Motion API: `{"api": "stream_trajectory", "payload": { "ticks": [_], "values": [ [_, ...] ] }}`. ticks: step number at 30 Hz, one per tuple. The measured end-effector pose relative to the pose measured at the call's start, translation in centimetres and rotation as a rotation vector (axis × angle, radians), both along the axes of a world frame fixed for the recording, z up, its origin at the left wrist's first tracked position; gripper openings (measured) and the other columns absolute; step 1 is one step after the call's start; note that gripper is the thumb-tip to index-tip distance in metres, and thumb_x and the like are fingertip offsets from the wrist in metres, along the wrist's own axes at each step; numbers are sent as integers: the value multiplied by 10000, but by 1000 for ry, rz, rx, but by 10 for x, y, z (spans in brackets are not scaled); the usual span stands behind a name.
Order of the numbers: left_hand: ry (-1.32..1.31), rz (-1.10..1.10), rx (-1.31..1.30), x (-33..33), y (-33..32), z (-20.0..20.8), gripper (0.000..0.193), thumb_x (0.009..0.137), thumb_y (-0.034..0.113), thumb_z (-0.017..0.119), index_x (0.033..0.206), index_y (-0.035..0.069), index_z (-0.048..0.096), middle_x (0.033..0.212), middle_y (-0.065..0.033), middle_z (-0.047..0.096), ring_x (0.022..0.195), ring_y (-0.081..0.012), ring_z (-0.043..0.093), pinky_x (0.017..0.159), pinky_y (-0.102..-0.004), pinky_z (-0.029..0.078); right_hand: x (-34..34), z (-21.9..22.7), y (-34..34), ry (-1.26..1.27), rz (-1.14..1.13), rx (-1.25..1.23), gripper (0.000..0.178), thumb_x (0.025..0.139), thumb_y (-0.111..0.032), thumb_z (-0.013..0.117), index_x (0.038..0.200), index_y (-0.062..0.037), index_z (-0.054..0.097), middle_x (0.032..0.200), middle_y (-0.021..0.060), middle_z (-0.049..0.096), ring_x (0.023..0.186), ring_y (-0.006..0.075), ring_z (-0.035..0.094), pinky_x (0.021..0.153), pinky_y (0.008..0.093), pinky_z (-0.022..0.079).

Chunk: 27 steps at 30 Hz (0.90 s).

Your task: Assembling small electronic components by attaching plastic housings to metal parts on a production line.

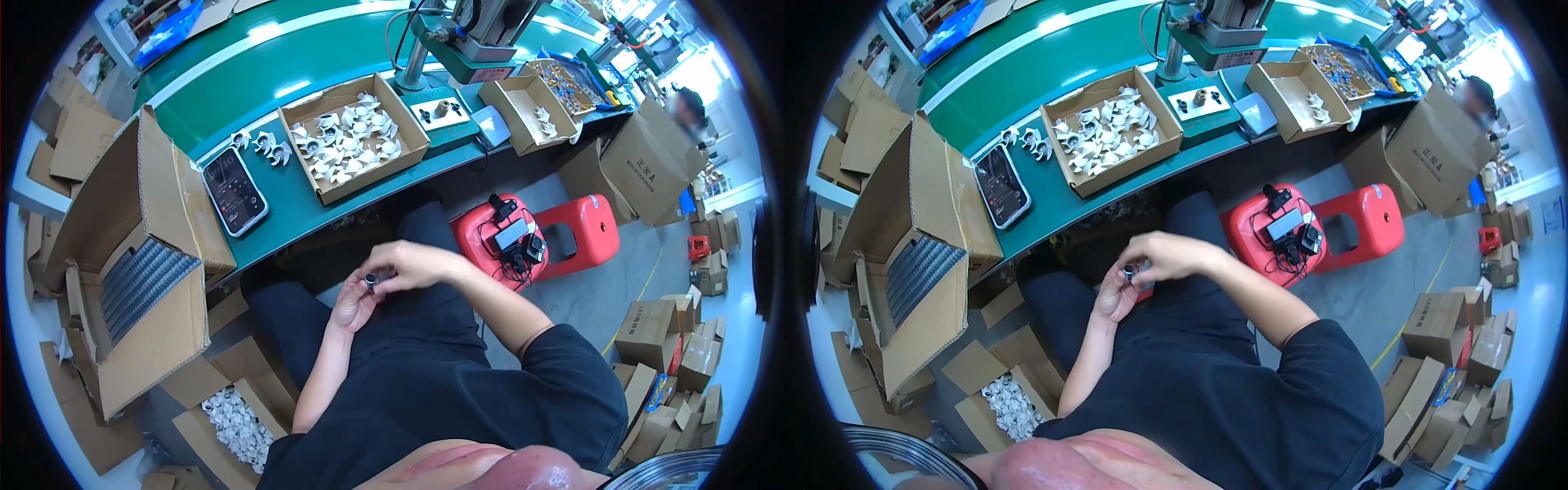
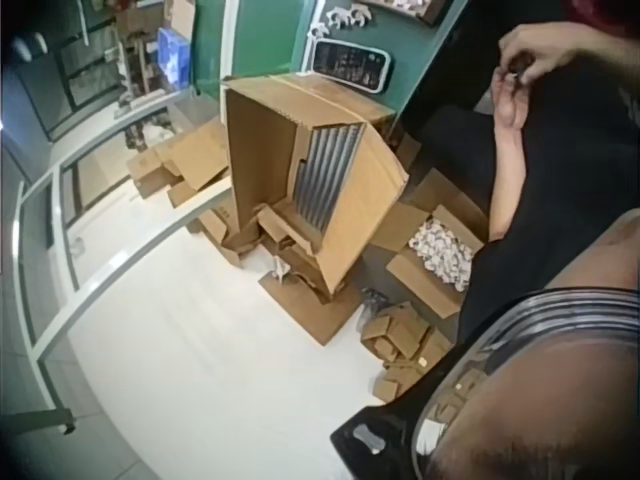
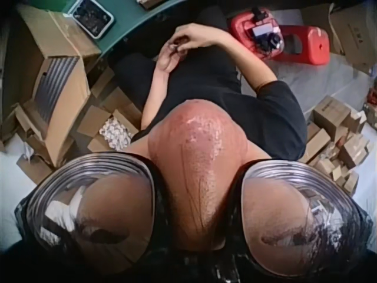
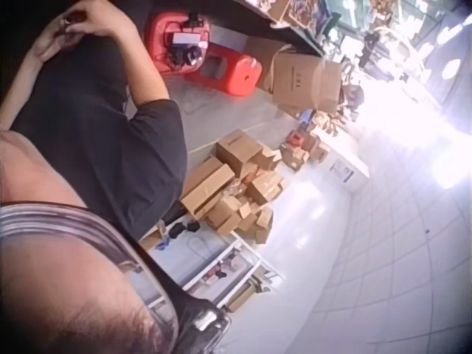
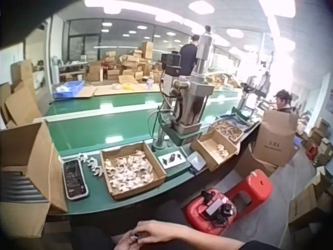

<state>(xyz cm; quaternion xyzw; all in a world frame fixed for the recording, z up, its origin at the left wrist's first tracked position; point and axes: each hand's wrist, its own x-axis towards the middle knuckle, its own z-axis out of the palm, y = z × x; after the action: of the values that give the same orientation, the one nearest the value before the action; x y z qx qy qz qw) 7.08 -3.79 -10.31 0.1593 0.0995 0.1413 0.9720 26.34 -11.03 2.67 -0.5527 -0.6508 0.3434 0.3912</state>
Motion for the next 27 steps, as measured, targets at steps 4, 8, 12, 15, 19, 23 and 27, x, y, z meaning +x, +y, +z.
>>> {"api": "stream_trajectory", "payload": {
  "ticks": [4,8,12,15,19,23,27],
  "values": [
    [76,-14,31,-6,3,5,274,911,204,756,1129,91,635,1048,-58,660,936,-170,651,886,-330,545,-7,-15,-1,4,94,-60,256,841,-121,772,1067,-20,710,942,100,640,830,197,641,735,307,540],
    [-2,-9,21,-14,7,-13,246,917,174,749,1122,85,648,1038,-63,664,944,-179,656,891,-332,551,9,-7,4,114,19,-157,252,843,-122,785,1064,-23,716,922,51,645,831,131,631,738,278,530],
    [-2,6,6,-25,10,-23,250,920,217,746,1094,70,642,1013,-67,656,919,-169,646,866,-322,550,66,37,3,42,-481,139,226,840,-123,799,1036,-32,733,920,31,671,753,93,632,651,230,513],
    [37,4,3,-28,13,-26,250,925,234,742,1077,64,640,999,-71,652,904,-165,642,856,-320,550,126,68,9,-105,-879,255,258,840,-193,805,1015,-16,736,829,40,678,696,93,638,615,234,515],
    [67,-33,15,-22,14,-32,216,936,211,729,1067,63,642,993,-74,653,897,-166,644,862,-325,551,187,72,39,-396,-1026,209,356,829,-318,812,995,-7,757,801,106,715,755,144,690,689,279,557],
    [76,-65,20,-16,15,-34,182,950,182,711,1067,62,642,987,-76,655,895,-164,649,868,-324,552,185,98,48,-389,-952,-107,350,835,-289,796,1024,3,753,831,90,732,649,117,656,574,265,536],
    [135,-55,27,-18,12,-37,163,960,161,697,1074,60,638,979,-77,656,895,-161,653,869,-326,555,193,107,55,-619,-891,-194,362,846,-328,776,1035,-20,761,840,79,733,684,115,666,599,280,545]
  ]
}}
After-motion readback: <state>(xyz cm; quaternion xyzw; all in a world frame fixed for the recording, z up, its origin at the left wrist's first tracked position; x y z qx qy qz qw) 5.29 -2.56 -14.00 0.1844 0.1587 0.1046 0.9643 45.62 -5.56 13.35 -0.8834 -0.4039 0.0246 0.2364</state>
